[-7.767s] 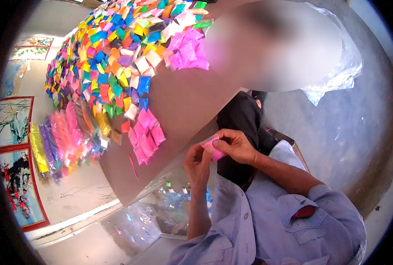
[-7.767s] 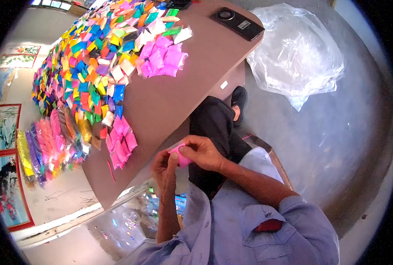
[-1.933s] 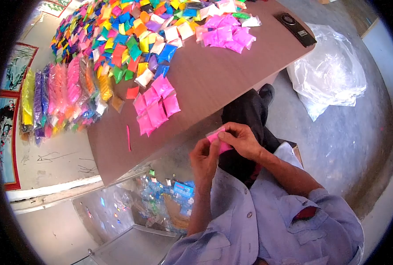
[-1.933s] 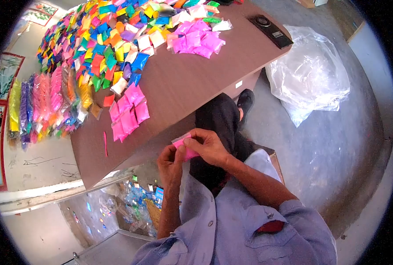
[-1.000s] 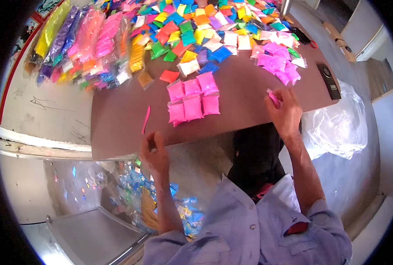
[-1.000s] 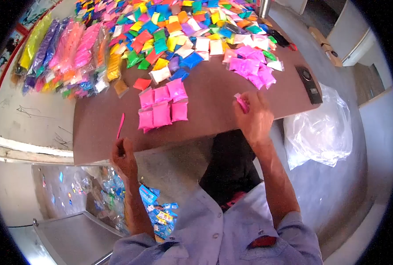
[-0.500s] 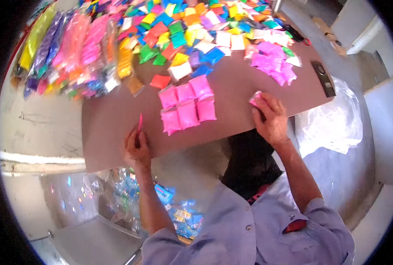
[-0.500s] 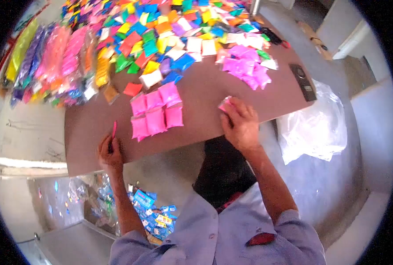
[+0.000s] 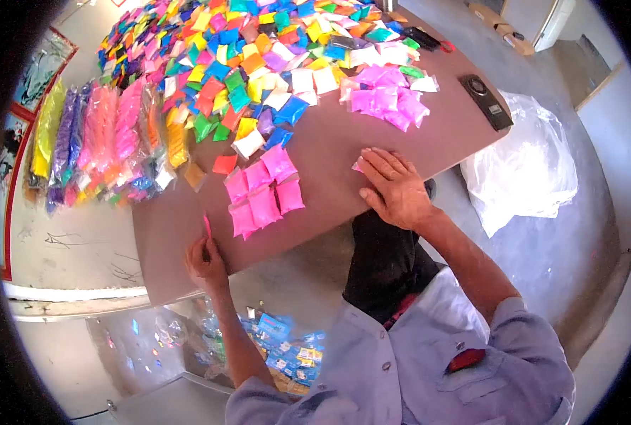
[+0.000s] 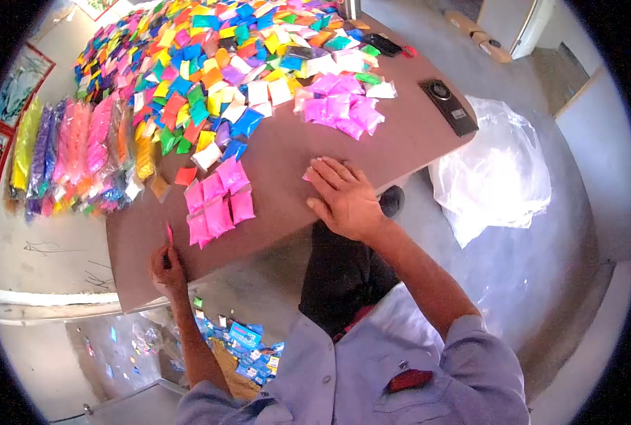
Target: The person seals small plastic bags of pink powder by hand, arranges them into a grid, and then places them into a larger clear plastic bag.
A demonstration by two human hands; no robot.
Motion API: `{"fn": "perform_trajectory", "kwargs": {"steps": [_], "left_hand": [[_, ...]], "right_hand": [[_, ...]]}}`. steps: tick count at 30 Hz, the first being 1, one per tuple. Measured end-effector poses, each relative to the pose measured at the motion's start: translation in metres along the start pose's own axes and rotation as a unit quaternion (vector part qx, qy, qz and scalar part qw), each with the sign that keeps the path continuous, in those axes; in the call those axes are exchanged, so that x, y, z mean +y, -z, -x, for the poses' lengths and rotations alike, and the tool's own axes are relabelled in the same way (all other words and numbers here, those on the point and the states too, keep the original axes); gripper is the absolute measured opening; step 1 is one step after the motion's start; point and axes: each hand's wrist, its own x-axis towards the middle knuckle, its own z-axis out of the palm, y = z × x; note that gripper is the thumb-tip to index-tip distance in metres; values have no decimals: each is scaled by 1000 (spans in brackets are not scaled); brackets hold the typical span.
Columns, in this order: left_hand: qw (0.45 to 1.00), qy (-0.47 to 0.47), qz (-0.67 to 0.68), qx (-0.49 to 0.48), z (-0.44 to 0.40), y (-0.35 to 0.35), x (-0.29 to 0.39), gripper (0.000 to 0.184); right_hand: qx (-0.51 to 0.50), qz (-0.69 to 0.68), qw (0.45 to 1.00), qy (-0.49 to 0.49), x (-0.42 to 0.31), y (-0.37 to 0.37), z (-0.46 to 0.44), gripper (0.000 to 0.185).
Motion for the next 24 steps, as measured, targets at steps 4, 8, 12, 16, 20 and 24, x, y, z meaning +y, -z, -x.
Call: {"fn": "perform_trajectory", "kwargs": {"steps": [4, 8, 12, 16, 20, 24], "left_hand": [[1000, 15, -1, 3, 3, -4, -2, 11], [999, 16, 32, -11, -2, -1, -9, 13], [994, 19, -52, -93, -15, 9, -9, 23], [989, 18, -49, -135, -23, 8, -22, 22], [967, 58, -105, -224, -38, 14, -24, 26], [968, 37, -119, -219, -36, 16, -24, 27]], "right_hand": [[30, 2, 1000, -7, 4, -6, 5, 48], [24, -32, 999, -8, 10, -6, 1, 49], [74, -134, 987, -54, 12, -2, 8, 54], [118, -172, 976, -63, 24, 6, 19, 52], [124, -151, 981, -21, 29, 4, 25, 48], [128, -144, 981, -25, 26, 3, 23, 47]]}}
